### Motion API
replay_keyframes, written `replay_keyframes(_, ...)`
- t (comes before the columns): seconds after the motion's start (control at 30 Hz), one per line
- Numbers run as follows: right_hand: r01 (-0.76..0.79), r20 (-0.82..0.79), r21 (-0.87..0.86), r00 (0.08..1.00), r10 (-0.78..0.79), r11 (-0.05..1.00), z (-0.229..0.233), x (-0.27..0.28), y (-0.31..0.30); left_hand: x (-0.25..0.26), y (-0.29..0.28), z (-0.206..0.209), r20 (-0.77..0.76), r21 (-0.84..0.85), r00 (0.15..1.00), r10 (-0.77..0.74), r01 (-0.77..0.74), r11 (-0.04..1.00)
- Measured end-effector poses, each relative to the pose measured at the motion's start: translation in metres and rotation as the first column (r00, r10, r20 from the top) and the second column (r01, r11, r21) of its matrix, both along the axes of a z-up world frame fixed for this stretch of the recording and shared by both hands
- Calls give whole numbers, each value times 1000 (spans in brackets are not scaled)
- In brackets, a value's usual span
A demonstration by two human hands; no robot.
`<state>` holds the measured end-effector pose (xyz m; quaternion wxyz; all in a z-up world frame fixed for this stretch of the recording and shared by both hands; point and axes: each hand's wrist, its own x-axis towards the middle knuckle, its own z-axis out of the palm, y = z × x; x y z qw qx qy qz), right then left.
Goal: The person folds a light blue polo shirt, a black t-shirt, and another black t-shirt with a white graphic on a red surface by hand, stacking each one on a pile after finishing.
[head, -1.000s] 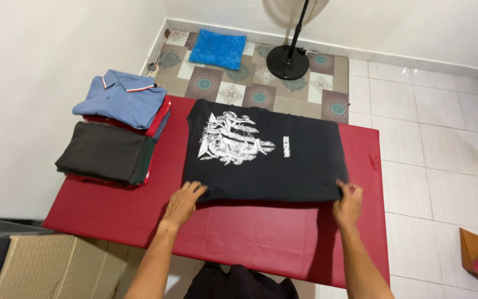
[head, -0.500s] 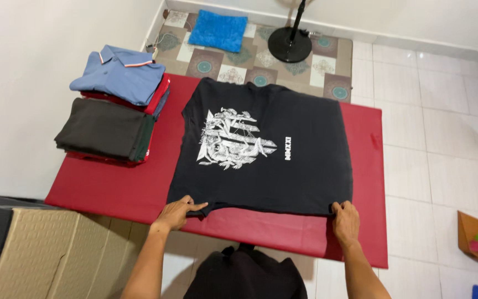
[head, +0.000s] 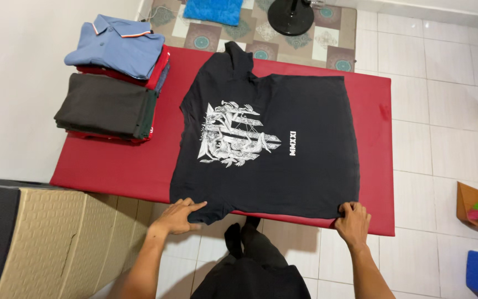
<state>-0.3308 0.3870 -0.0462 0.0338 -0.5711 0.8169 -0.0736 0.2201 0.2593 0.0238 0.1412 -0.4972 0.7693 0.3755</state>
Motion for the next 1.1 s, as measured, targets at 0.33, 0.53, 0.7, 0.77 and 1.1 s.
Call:
replay_keyframes(0.33,572,298,-110,799,-522,813,-37,-26,-38,-2,-82,-75,-214,-510,681,701,-689,514)
replay_keyframes(0.53,662,286,83,700,-654,745,-40,-31,-51,12,-100,-129,-237,-263,492,838,-863,432)
replay_keyframes(0.7,624,247,1,757,-605,781,-43,-27,-44,26,-110,-127,-377,51,261,889,-952,302)
replay_keyframes(0.77,598,230,-16,782,-579,802,-45,-26,-43,24,-112,-112,-380,143,220,899,-946,292)
replay_keyframes(1.1,255,175,-170,958,-226,952,31,79,-129,-133,-75,-23,-324,-702,880,349,-470,535)
